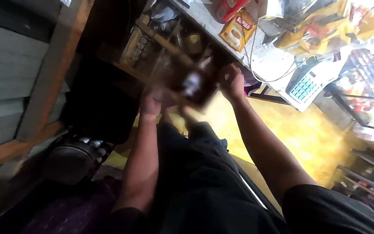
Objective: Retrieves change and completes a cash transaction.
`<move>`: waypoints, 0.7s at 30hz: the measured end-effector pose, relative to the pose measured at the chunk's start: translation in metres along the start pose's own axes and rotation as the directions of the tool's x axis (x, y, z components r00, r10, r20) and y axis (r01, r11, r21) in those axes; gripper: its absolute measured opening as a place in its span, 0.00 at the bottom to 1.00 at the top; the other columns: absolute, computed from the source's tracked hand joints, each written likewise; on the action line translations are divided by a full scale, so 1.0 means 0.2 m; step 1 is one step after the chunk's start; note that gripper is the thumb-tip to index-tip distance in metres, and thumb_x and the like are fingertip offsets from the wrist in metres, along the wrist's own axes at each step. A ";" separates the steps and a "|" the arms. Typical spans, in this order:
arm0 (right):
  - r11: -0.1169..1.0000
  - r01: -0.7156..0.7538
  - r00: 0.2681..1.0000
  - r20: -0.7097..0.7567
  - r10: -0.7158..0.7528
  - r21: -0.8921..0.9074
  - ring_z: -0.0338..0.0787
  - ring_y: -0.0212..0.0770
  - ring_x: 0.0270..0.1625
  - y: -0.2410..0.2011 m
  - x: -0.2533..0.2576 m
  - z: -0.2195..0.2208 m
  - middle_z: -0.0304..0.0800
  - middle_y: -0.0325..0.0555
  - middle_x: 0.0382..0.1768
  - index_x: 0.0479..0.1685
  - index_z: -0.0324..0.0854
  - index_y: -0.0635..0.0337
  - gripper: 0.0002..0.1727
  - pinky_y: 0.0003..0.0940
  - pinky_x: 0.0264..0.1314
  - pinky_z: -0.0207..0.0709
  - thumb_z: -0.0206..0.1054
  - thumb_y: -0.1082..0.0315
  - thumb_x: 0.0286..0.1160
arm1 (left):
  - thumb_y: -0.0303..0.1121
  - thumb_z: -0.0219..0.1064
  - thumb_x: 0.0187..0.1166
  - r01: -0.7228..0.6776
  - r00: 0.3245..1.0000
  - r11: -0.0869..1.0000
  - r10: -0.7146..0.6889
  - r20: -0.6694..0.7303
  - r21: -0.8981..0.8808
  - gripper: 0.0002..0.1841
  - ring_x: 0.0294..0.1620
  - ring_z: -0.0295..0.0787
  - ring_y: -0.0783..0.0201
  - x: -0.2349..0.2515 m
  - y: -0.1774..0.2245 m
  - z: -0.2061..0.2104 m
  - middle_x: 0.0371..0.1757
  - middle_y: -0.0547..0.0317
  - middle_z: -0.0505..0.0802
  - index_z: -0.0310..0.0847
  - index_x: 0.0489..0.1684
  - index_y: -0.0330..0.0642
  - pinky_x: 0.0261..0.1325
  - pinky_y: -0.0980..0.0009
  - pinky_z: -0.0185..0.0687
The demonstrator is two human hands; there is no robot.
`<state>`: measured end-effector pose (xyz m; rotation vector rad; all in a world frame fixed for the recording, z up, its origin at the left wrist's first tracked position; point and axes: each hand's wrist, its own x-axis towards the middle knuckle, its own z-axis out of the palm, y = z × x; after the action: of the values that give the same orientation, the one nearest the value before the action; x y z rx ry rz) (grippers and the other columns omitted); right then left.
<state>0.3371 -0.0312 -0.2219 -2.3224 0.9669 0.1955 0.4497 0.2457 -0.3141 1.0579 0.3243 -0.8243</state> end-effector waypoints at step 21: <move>0.669 -0.105 0.884 0.378 -0.276 0.736 0.90 0.28 0.36 -0.38 -0.21 0.02 0.92 0.38 0.36 0.50 0.86 0.64 0.08 0.28 0.40 0.88 0.62 0.72 0.82 | 0.42 0.60 0.88 -0.057 0.997 0.998 0.055 -0.046 -0.036 0.19 0.61 0.87 0.62 0.00 -0.02 0.00 0.59 0.56 0.89 0.72 0.70 0.43 0.67 0.56 0.85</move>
<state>0.3589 0.0387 -0.1744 -1.4433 0.5269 0.2442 0.4465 0.2449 -0.3167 1.0474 0.3458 -0.7427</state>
